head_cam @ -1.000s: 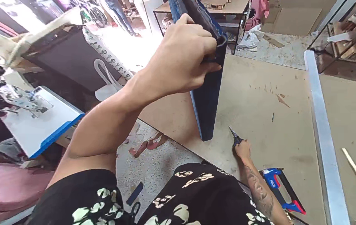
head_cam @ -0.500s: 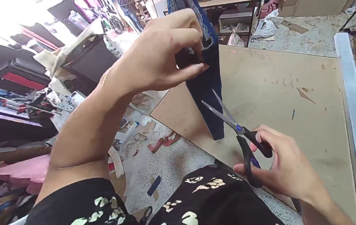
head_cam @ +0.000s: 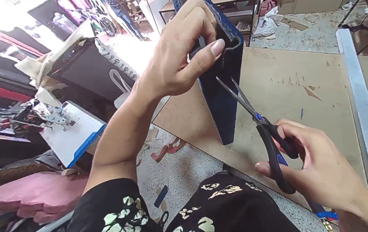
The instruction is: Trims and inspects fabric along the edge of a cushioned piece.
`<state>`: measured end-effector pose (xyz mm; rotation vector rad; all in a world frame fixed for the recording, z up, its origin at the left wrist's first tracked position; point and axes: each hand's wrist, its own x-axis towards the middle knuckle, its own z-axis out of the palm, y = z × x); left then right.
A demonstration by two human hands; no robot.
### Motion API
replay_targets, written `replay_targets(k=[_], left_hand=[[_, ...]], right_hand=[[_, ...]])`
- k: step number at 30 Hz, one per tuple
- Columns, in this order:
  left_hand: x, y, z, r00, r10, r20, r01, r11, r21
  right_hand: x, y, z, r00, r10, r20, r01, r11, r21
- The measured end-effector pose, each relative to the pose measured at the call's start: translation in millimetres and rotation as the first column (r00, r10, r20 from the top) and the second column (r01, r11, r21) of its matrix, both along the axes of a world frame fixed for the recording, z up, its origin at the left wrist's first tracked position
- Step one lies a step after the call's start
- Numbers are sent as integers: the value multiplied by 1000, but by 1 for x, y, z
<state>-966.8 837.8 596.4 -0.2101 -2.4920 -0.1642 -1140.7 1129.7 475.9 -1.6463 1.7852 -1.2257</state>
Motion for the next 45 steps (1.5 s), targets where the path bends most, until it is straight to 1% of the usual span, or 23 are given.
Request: replay_targets(k=[2, 4, 6, 8, 10, 11, 13, 15, 17, 19, 21, 23, 26, 29, 31, 33, 39, 45], left_hand=[[-8, -8, -9, 990, -65, -126, 69, 997, 25], [-16, -17, -22, 963, -91, -254, 127, 984, 128], [-24, -28, -35, 932, -81, -353, 173, 956, 238], [-36, -34, -44, 885, -76, -458, 220, 937, 271], [-46, -30, -53, 829, -71, -555, 284, 908, 308], [-47, -27, -57, 813, -63, -579, 299, 898, 322], [-45, -25, -58, 833, -41, -552, 257, 911, 321], [-44, -23, -62, 841, -29, -540, 240, 915, 324], [-44, -21, -63, 846, -28, -533, 236, 916, 326], [-49, -26, -57, 830, -47, -556, 259, 915, 309], [-49, -20, -62, 834, -33, -551, 252, 910, 329], [-53, -15, -61, 846, -39, -532, 253, 907, 336], [-60, -12, -60, 838, -19, -545, 254, 898, 359], [-62, -11, -60, 826, 2, -563, 256, 889, 379], [-63, -14, -57, 813, -10, -582, 253, 907, 338], [-68, -24, -54, 783, -61, -619, 294, 913, 282], [-74, -22, -53, 784, -36, -619, 281, 911, 302], [-75, -22, -53, 782, -48, -621, 287, 913, 291]], right_hand=[[0, 4, 4, 1000, -6, 5, 6, 1000, 13], [-1, 7, 10, 1000, -4, 14, 3, 999, 50], [-4, 11, 20, 1000, -14, 10, 13, 993, 115], [-9, 12, 27, 1000, -4, 19, 1, 987, 159], [-13, 12, 30, 999, 8, 36, -14, 987, 162], [-14, 12, 32, 999, -2, 44, -5, 987, 161], [-14, 11, 31, 999, -50, 21, 47, 991, 124], [-10, 1, 33, 993, -113, -38, 116, 987, 114], [-7, -8, 34, 990, -126, -64, 131, 986, 99], [-22, -7, 29, 995, -61, -74, 65, 997, 48], [-37, -8, 20, 995, 25, -97, -23, 999, 26], [-48, -25, 11, 993, 86, -82, -87, 996, -10], [-73, -58, -3, 966, 259, 4, -258, 963, -75], [-92, -84, -12, 931, 365, -12, -362, 918, -159], [-98, -96, -11, 915, 400, -51, -402, 898, -176], [-98, -103, -8, 906, 420, -61, -423, 883, -202], [-101, -110, -15, 887, 461, -23, -453, 861, -232], [-105, -115, -16, 857, 515, 15, -497, 835, -236]])
